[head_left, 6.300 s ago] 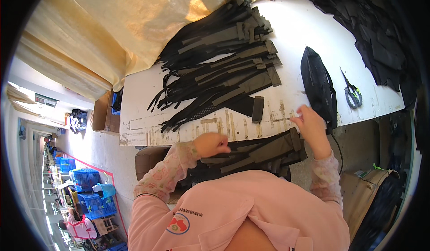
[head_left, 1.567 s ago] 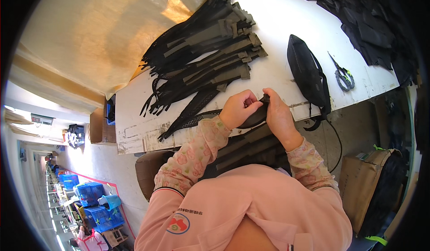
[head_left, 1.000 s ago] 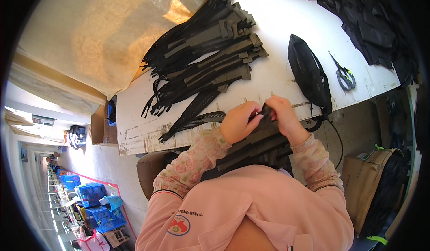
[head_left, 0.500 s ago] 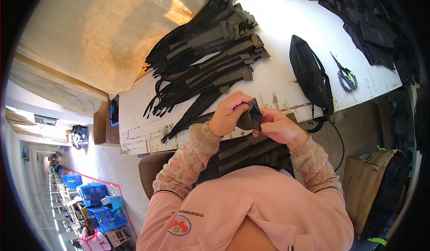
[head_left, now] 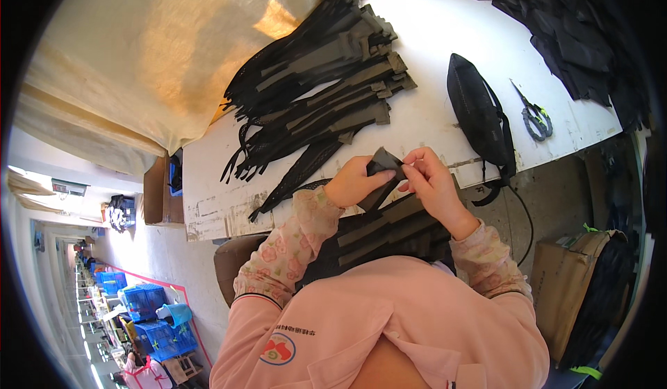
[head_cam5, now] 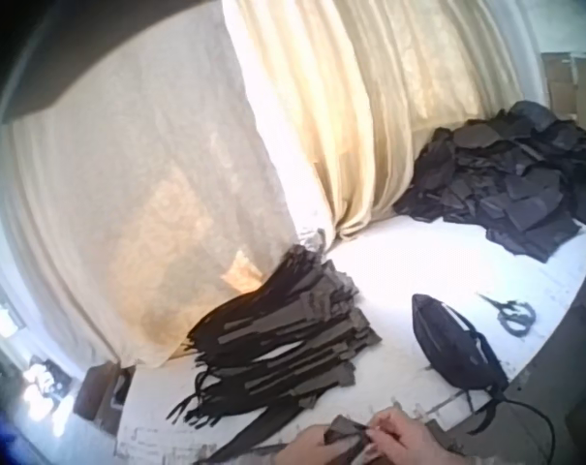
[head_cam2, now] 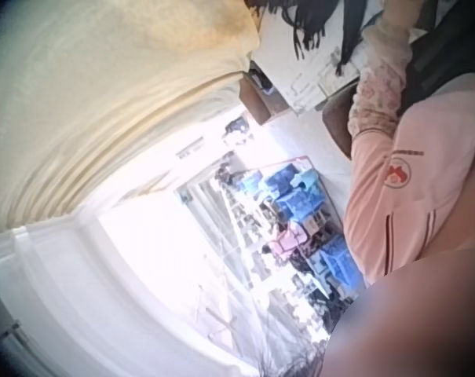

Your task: Checking and organizing black fabric straps and plastic buckles on a workbench in a factory setting.

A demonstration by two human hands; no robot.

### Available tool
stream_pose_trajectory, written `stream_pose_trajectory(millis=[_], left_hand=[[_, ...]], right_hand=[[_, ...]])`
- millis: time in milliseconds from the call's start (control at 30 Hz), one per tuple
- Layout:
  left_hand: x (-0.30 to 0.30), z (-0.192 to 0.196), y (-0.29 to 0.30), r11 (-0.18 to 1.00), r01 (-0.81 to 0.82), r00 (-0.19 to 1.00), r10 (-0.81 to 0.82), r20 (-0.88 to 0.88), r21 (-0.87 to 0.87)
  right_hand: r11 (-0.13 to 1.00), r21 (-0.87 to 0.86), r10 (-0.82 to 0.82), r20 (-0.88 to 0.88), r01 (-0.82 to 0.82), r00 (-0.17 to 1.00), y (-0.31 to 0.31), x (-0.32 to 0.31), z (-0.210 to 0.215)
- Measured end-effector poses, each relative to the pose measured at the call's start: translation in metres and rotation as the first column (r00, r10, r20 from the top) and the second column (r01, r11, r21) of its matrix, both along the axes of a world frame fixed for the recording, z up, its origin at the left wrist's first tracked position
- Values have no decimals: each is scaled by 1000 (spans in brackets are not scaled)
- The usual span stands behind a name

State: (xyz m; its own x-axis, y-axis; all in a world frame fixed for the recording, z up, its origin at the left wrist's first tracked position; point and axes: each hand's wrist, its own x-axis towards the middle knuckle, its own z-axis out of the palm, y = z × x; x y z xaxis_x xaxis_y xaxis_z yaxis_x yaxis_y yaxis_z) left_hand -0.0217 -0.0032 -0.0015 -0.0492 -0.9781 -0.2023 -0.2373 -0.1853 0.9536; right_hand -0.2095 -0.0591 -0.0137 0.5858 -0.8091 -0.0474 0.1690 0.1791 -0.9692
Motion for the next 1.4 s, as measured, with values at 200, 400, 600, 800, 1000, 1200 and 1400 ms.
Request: stream_pose_trajectory(millis=[200, 400, 600, 800, 1000, 1200, 1400], left_hand=[[-3, 6, 1, 981, -55, 978, 91, -188, 187], [-1, 10, 6, 971, 43, 945, 36, -324, 235], [18, 2, 31, 954, 299, 943, -292, -162, 18], [47, 34, 53, 862, 462, 775, -506, 379, 206], [85, -13, 81, 720, 432, 529, -690, 494, 543], [109, -55, 26, 975, -3, 460, 197, 866, -221], [129, -97, 10, 940, -44, 361, 331, 872, -338]], right_hand=[[878, -463, 6, -234, -116, 972, -7, -5, -9], [947, 233, 165, 234, -220, 958, -17, -6, -8], [995, -98, -14, 59, 20, 998, -38, -37, 11], [882, -464, -245, -309, 79, 919, -28, -68, -13], [827, -495, -128, -630, -268, 766, -8, -93, -42], [770, -307, 49, -845, -559, 532, 2, -82, -24], [725, -367, 66, -805, -583, 589, -17, -83, 2]])
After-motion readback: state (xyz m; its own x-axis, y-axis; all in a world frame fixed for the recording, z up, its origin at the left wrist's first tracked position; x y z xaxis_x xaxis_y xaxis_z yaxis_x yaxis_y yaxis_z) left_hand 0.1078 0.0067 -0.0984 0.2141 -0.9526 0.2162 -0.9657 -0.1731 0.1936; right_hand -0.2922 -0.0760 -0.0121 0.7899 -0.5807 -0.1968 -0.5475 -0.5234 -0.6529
